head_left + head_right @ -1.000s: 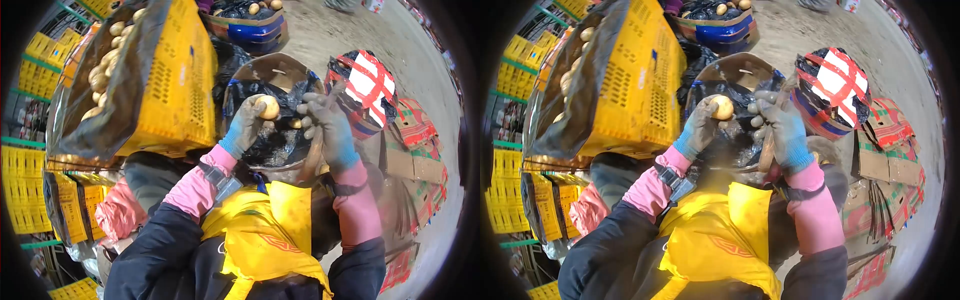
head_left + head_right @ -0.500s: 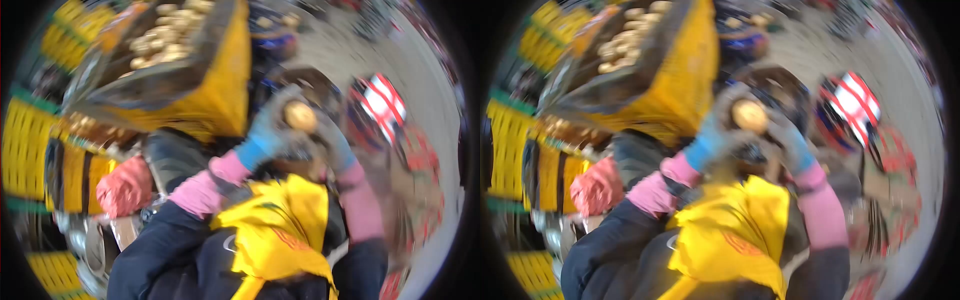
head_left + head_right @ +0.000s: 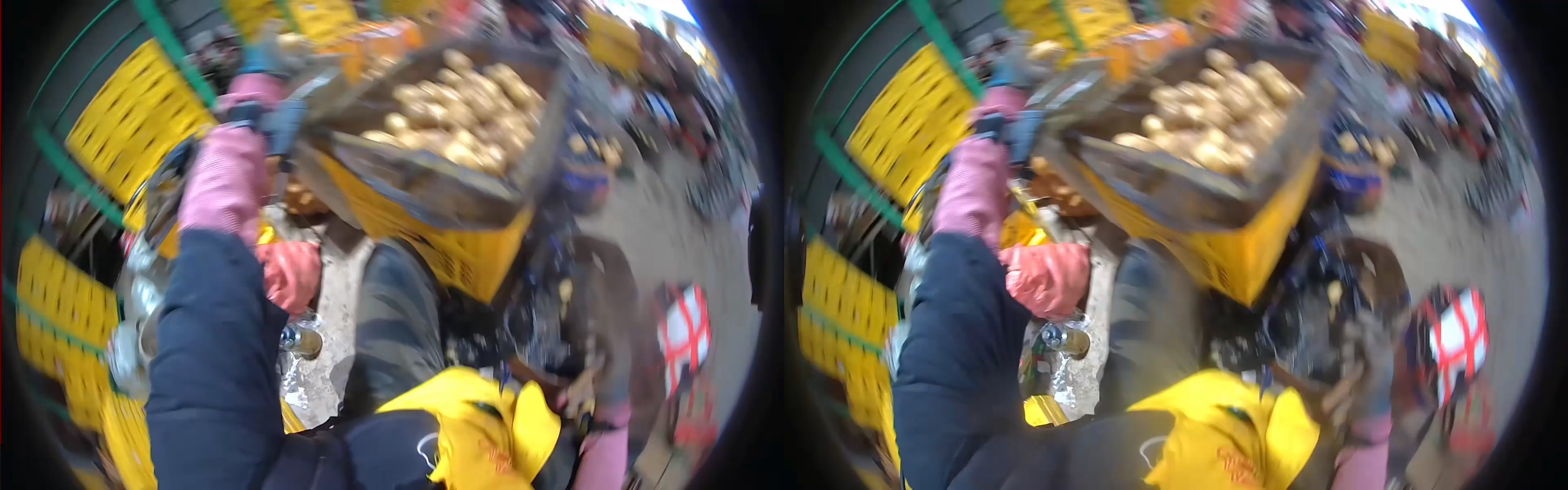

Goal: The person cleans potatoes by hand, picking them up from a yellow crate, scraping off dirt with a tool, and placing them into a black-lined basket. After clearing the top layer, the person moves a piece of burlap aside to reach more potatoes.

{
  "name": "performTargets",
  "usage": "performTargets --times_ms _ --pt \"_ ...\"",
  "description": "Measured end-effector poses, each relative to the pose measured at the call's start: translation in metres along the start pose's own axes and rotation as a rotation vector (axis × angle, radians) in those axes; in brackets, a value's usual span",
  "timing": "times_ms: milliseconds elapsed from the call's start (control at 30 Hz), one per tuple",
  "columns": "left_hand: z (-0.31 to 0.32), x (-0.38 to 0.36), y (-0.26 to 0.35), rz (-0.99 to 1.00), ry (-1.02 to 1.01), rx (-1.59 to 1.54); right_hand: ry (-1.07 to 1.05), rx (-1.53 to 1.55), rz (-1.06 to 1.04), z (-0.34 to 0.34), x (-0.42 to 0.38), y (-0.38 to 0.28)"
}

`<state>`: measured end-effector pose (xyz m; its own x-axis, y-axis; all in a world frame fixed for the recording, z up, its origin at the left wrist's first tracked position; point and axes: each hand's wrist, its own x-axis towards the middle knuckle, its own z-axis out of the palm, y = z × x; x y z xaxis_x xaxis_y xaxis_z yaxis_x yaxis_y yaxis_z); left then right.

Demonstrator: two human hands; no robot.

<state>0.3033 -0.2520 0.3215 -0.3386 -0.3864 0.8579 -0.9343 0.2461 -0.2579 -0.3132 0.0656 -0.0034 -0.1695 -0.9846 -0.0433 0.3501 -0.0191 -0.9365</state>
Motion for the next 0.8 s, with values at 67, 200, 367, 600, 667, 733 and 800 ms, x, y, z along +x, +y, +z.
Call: performTargets --times_ms 67,200,367,600,667,733,800 --pt "-0.008 0.004 0.073 -0.276 0.005 -0.576 0.064 0.086 0.02 0.0 -0.002 -0.026" --pt "-0.055 -0.066 0.32 -0.3 -0.142 -1.424 0.291 0.116 -0.048 -0.024 0.003 -0.08" --pt "0.0 -0.237 0.55 -0.205 -1.43 -1.823 0.357 0.122 -0.16 -0.057 -0.001 -0.089" --pt "0.203 -0.331 0.743 -1.169 -2.152 -1.764 0.416 0.008 -0.128 -0.06 -0.01 -0.095" --pt "0.241 -0.304 0.788 -1.47 -2.144 -2.057 0.475 0.012 -0.102 -0.073 -0.016 -0.094" --pt "0.311 -0.262 0.812 -0.714 -1.909 -2.293 0.529 0.051 -0.075 -0.086 -0.021 -0.091" --pt "0.412 -0.215 0.818 0.09 -1.231 -2.137 0.561 0.078 -0.063 -0.1 -0.025 -0.091"
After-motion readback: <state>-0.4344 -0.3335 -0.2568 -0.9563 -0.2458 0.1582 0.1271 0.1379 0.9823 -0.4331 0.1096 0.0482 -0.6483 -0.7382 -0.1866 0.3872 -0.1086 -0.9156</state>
